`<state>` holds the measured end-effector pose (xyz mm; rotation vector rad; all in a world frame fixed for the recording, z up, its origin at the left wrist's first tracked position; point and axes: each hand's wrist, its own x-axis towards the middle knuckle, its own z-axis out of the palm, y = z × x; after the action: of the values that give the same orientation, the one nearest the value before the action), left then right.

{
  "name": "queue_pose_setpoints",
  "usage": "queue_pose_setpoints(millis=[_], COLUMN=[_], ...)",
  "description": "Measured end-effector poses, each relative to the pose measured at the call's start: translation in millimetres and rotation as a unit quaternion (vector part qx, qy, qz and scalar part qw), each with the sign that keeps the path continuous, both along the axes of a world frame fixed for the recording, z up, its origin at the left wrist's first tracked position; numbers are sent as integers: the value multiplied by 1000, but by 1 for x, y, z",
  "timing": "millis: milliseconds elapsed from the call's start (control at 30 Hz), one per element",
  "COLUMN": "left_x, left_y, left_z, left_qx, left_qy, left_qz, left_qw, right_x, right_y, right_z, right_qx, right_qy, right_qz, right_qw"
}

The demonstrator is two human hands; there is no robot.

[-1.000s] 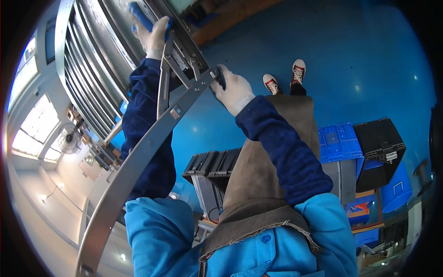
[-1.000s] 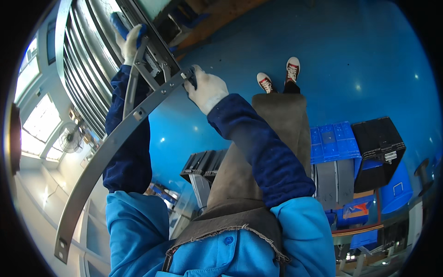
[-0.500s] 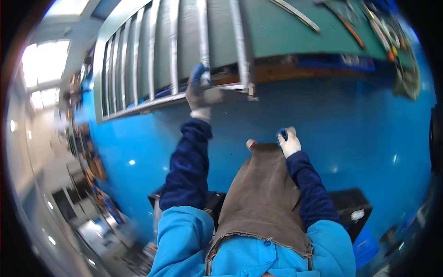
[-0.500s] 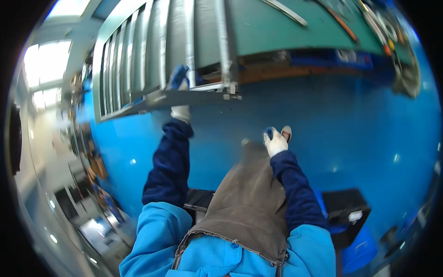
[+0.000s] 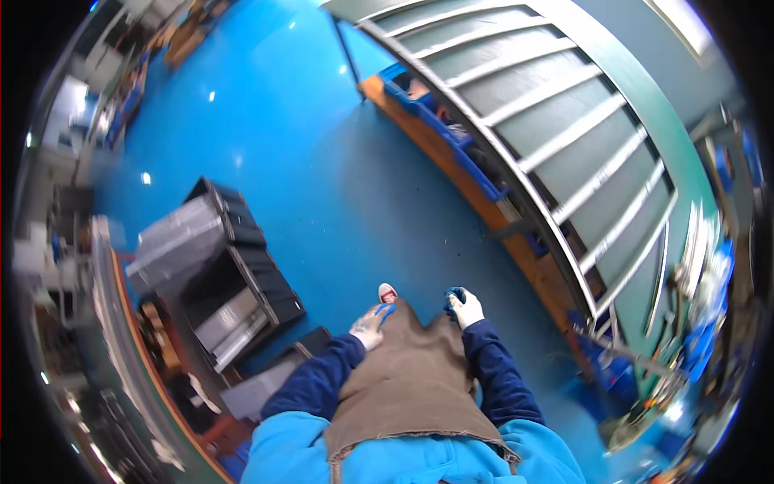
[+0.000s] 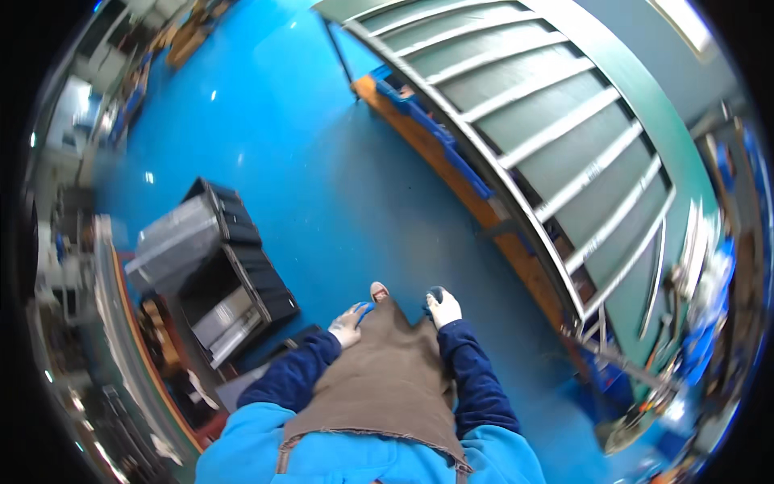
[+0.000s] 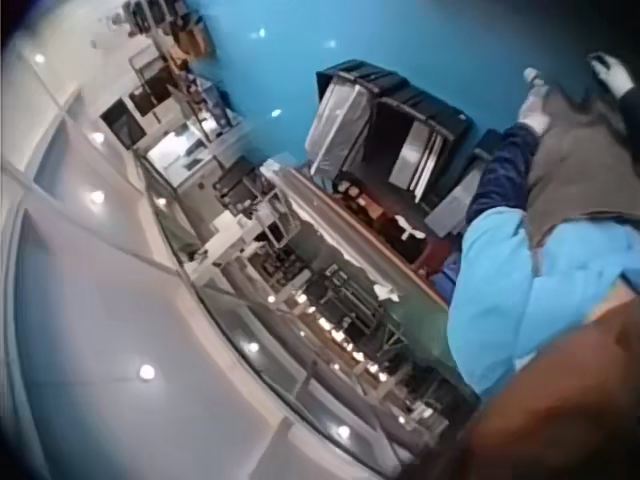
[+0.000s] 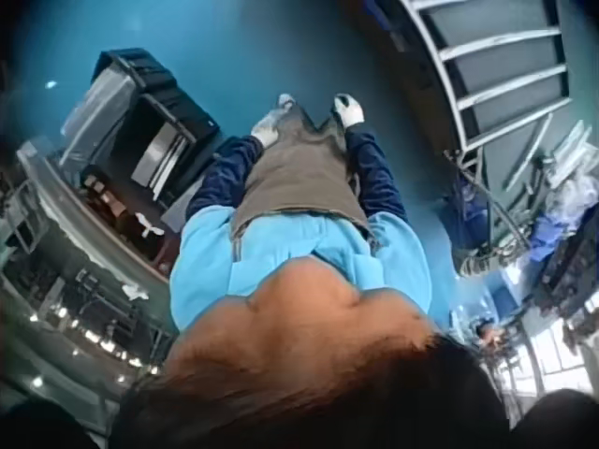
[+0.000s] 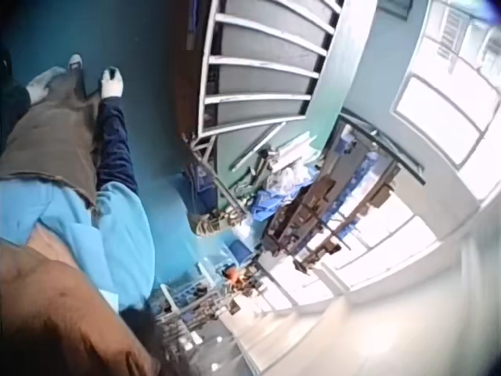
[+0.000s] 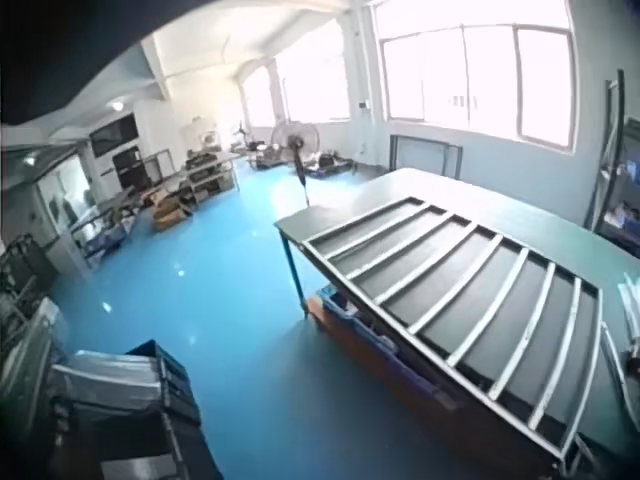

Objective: Assembling the components of a metal shutter structure using drills, hammers, and manual fasteners on a workbench.

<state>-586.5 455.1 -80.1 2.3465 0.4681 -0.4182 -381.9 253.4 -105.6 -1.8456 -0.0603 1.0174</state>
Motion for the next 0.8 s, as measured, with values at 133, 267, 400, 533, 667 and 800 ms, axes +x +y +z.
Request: queue_pose_setpoints(millis=[133,267,400,533,667,800], left_x=[-23,-39,-15,13,17,82], left_y=[71,111,154,214,272,359], left_z=[-17,-66,-108,-131,-148,-104], left_qx=[-237,-347,-323,-354,-266,-203], left_qy=[191,192,215,312,279,168], left_qz=[78,100,92,121,271,407], left_qw=[949,913,917,873,882,875], right_x=[0,15,63,127,183,258], right_y=[75,135,168,219,330,418], right_z=[-11,-5,-13,-27,-45,-110], right_qx=[26,11,-73,-157,-179,-131], right_qy=[168,176,121,101,92,-133], right_qz=[-7,16,25,8,61,248], right_qw=[985,984,990,982,978,950])
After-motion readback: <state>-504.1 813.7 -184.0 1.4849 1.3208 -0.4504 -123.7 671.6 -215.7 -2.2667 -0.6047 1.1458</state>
